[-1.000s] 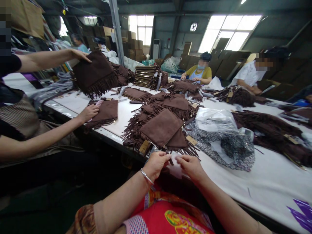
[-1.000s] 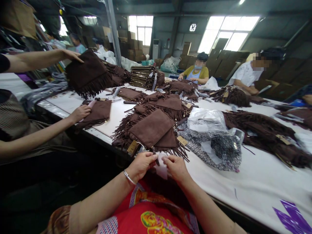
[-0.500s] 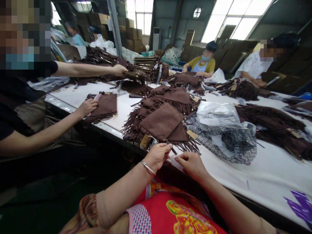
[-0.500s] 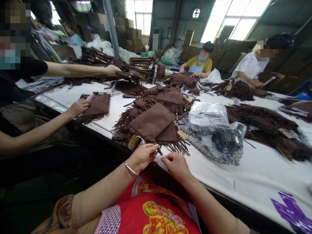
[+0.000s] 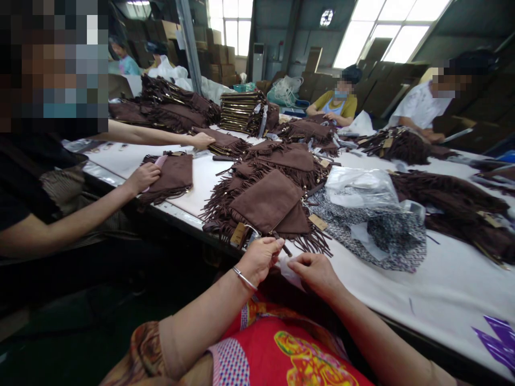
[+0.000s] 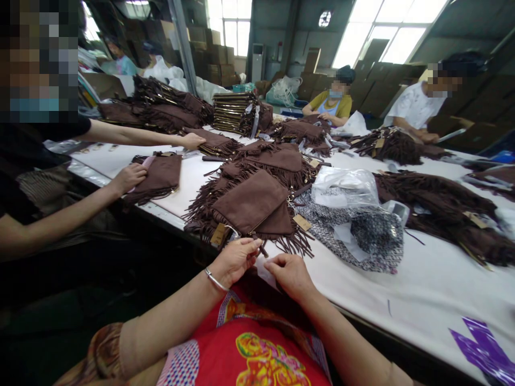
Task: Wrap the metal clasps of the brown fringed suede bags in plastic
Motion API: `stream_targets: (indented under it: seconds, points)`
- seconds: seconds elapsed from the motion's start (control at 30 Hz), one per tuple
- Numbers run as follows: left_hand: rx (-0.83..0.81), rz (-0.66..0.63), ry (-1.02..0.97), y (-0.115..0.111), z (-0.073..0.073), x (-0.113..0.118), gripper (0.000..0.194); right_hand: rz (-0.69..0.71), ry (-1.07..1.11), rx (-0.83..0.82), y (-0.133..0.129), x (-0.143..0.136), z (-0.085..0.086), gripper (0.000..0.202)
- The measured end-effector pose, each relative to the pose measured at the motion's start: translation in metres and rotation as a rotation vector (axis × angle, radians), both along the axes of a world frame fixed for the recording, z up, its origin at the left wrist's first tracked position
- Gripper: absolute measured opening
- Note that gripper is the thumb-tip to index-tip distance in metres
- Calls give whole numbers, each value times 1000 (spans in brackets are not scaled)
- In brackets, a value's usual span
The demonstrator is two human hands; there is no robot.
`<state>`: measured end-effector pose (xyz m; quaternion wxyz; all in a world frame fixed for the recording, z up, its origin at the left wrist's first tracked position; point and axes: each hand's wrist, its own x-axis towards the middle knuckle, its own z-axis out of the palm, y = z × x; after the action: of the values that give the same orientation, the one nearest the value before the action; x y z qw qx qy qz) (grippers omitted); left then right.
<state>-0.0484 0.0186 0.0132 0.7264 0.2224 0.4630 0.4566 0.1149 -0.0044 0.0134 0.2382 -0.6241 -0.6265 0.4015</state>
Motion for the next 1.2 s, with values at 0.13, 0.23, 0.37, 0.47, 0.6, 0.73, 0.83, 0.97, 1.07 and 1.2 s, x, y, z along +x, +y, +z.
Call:
stream_targets:
  seconds: [0.13, 0.23, 0.37, 0.47, 0.6, 0.73, 0.83, 0.97, 1.07, 1.2]
  points:
    - [28, 0, 41, -1, -2, 1, 32, 5, 11, -17, 0, 1, 1, 25]
    - [51, -5, 74, -1, -4, 2, 32, 4, 40, -34, -2, 2, 1, 26]
    - [76, -23, 105, -2, -5, 2, 32, -2, 80, -47, -3, 3, 1, 27]
    - [99, -42, 128, -3, -7, 0, 32, -3, 131, -67, -2, 4, 2, 27]
    - [102, -50, 120, -5, -9, -3, 34, -4, 204, -127, -1, 4, 1, 27]
    - [90, -51, 111, -7, -11, -6, 35, -27, 267, -183, -2, 2, 0, 27]
    - [90, -55, 98, -6, -14, -6, 35, -38, 299, -196, -2, -2, 1, 31]
    - [85, -70, 94, -6, -17, -7, 33, -66, 247, -169, 6, -9, 6, 37]
    - [73, -64, 85, -7, -14, -9, 25, -64, 199, -140, 16, -13, 8, 39]
    - [-11, -47, 25, -14, -5, -13, 16, -84, 143, -134, 26, -13, 3, 38]
